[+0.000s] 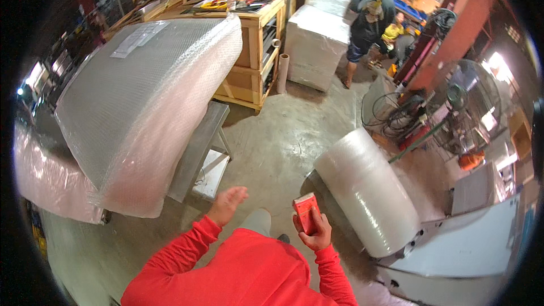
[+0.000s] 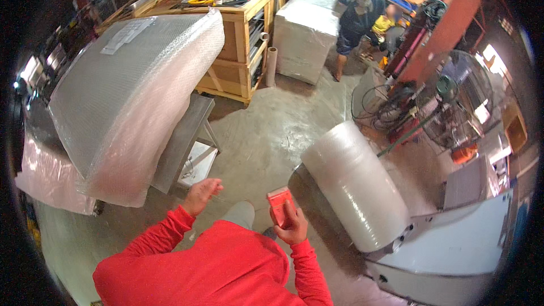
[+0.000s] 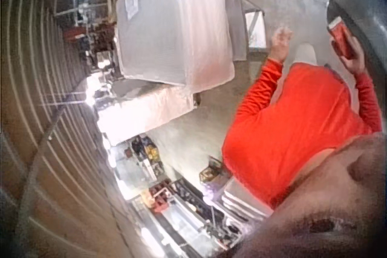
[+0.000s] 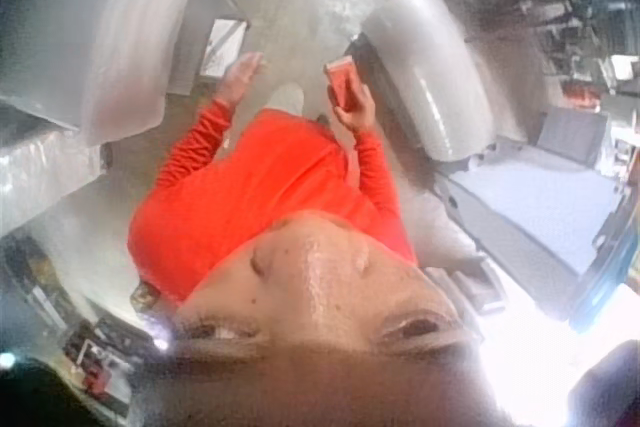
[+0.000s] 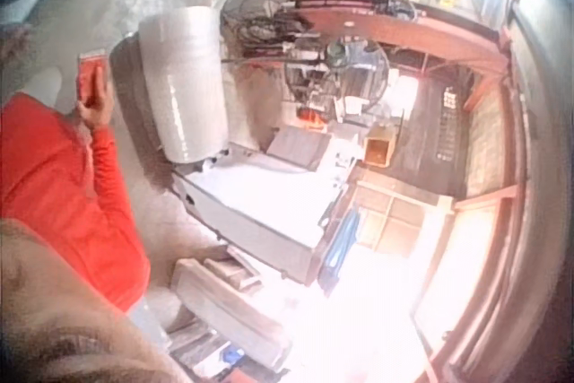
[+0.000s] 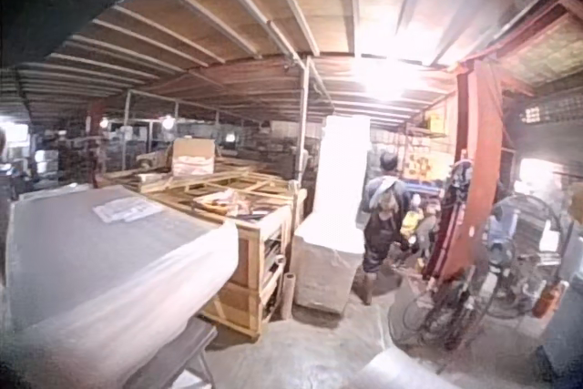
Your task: The person wraps a large upholstered furniture piece with bubble wrap and secures it using a handheld tape dispenser. They smooth the wrap, apply tape along edges and seams, and reposition the item to cover all sides.
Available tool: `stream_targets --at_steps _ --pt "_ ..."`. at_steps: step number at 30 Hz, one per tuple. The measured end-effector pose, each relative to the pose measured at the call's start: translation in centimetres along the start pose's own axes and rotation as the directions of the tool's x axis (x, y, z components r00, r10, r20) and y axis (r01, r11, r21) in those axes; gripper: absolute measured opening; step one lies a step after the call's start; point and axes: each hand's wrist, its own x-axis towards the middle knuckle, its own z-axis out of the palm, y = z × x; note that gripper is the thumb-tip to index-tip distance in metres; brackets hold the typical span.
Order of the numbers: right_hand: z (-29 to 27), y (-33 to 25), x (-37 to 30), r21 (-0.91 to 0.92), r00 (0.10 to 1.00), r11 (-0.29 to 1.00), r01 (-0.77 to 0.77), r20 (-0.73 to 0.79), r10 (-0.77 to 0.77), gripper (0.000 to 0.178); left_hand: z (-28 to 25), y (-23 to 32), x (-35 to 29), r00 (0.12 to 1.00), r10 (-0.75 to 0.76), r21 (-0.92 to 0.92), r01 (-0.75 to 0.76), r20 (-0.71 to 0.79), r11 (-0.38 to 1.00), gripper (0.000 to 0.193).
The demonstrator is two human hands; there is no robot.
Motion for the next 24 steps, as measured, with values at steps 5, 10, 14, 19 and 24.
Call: stream_targets --at_steps 5,10,14,19,24 --pt "0.0 2.0 11.6 0.154 0.882 0.915 0.374 0.248 -0.402 0.084 5.2 1.9 5.4 0.996 -0.029 -0.184 0.044 0.08 0.982 0.052" --pt "2.8 5.1 24.8 0.337 0.653 0.742 0.579 0.354 -0.67 0.082 4.9 4.0 15.2 0.975 -0.119 -0.396 0.185 0.185 0.899 0.041" --pt "3.7 7.4 36.7 0.36 0.541 0.698 0.619 0.45 -0.711 0.081 3.4 6.9 24.3 0.987 -0.076 -0.458 0.134 0.143 0.879 0.032" --pt "5.3 8.4 51.8 0.417 0.424 0.616 0.668 0.467 -0.776 0.078 1.4 12.4 33.7 0.998 -0.042 -0.602 0.056 0.037 0.797 0.026" --pt "9.1 9.4 67.3 0.553 0.143 0.361 0.751 0.397 -0.907 0.07 1.0 17.1 41.2 0.958 0.039 -0.434 -0.164 -0.283 0.886 0.024"
